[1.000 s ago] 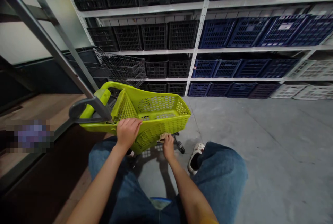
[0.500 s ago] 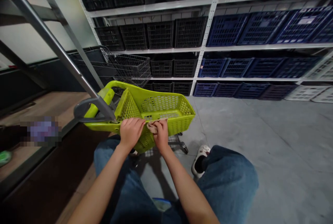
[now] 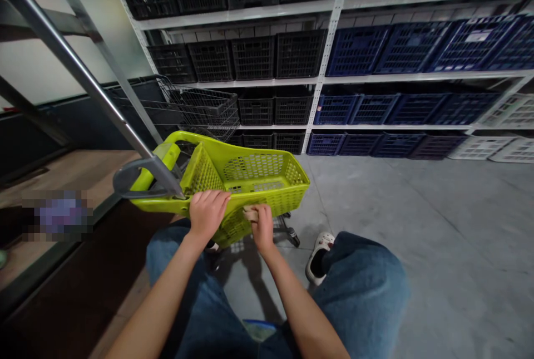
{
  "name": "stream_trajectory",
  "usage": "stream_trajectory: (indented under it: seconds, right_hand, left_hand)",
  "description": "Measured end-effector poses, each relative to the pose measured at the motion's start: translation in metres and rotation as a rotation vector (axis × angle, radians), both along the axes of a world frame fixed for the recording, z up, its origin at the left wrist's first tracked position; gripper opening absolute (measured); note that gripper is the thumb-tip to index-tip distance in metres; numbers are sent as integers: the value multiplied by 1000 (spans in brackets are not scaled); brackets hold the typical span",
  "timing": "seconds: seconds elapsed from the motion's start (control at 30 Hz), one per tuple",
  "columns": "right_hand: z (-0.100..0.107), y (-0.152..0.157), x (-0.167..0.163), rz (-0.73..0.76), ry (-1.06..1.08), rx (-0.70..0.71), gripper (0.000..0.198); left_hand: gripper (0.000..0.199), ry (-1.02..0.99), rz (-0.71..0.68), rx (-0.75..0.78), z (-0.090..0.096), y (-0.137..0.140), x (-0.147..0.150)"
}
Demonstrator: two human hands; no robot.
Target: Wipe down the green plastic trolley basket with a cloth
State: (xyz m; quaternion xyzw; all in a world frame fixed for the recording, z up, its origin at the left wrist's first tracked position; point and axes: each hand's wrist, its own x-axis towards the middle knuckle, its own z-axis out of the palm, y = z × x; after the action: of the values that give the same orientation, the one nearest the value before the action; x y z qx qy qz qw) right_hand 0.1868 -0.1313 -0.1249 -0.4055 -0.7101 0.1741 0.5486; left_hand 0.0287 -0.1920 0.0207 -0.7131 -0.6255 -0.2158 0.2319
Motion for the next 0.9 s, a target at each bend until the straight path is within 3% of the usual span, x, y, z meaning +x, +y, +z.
stream_trajectory:
  seconds: [0.07,0.13,0.2,0.37,0.43,0.5,0.6,0.63,0.73,0.9]
  right_hand:
    - [37,6,-6,13,39,56,29]
    - [50,10,-9,31,42,98,29]
    - [35,9,-9,66,-2,122,30]
    - [-45,-5,2,134,-142,27,42]
    - [-51,-3,12,85,-81,-17,43]
    - [-34,10,26,-56,36,-42,39]
    - [12,40,53,-386,196,-25,41]
    - [27,49,60,-430,185,-2,42]
    - [59,59,61,-275,44,62,42]
    - [81,26,8,119,-166,112,44]
  left_hand:
    - [25,-1,6,-2,0,0,1]
    - [25,-3,8,-3,0,-1,1]
    - [25,-7,5,-6,1,-1,1]
    - [23,-3,2,3,1,-1,1]
    - [22,2,3,10,1,-1,1]
    - [22,0,4,15,0,0,1]
    - [22,-9,11,14,0,0,2]
    - [22,-13,15,12,0,0,3]
    - [21,-31,32,7,0,1,7]
    - [22,-38,75,-26,3,9,17]
